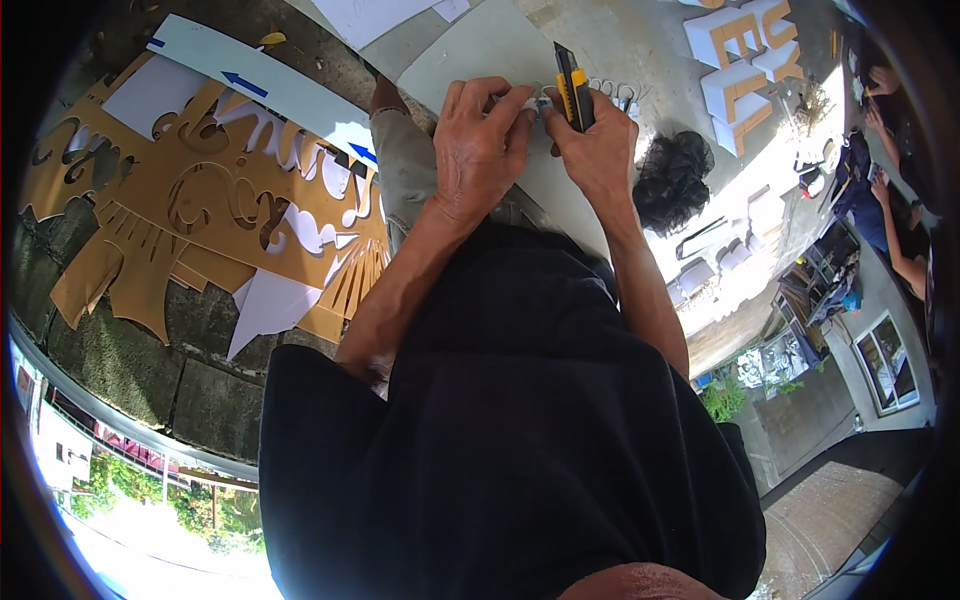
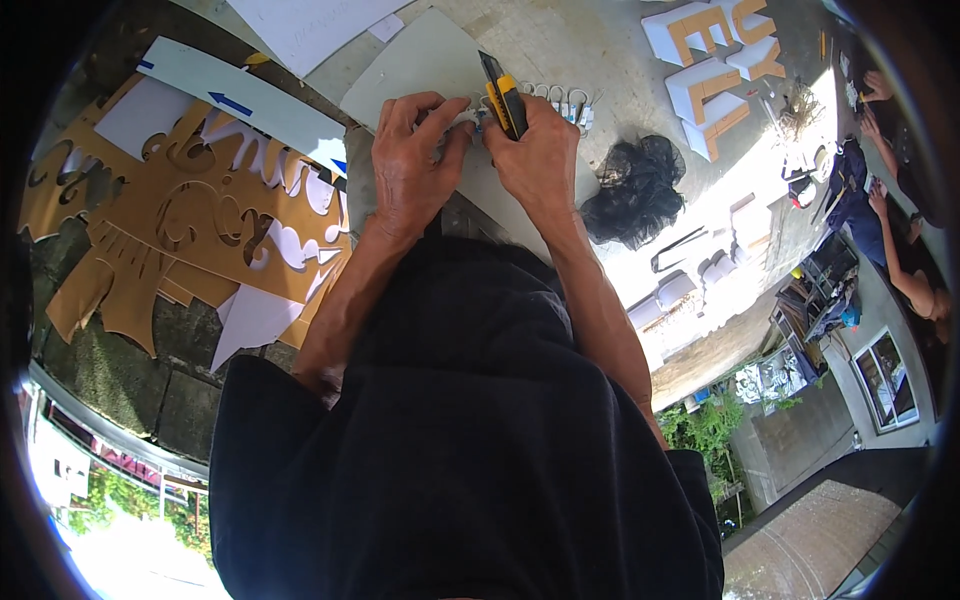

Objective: The recorder uses a utility knife to trim and clean edges of small acrylic letters for a sign on a workbench.

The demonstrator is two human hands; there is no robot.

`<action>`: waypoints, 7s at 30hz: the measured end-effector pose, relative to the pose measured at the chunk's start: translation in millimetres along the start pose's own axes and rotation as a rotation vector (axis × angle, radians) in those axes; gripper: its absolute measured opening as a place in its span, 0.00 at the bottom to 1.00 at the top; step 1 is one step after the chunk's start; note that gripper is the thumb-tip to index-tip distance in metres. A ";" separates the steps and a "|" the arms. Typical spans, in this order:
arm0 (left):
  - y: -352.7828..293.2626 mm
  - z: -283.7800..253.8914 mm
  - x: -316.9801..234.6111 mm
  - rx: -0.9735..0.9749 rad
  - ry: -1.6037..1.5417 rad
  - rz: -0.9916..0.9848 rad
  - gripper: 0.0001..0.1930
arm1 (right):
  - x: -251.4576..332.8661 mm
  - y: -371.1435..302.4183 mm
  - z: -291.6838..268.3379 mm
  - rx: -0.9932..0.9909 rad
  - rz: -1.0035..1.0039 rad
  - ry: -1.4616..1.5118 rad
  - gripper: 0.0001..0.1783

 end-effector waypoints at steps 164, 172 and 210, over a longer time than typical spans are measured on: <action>-15.3 17.6 11.8 -0.062 0.082 0.016 0.18 | -2.6 -47.0 6.7 0.211 0.012 -0.443 0.12; -14.6 17.1 9.9 -0.063 0.091 0.033 0.15 | -4.4 -45.8 7.2 0.220 0.020 -0.449 0.13; -14.7 17.2 10.0 -0.070 0.084 0.023 0.17 | -6.5 -44.9 7.3 0.212 0.028 -0.445 0.13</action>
Point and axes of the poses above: each hand's wrist, its own y-axis towards the middle knuckle, its own z-axis out of the palm, x = y × z, the point moved 9 cm from there along y, towards the middle knuckle, and after that the axes turned 11 degrees about x, right-handed, at the moved point
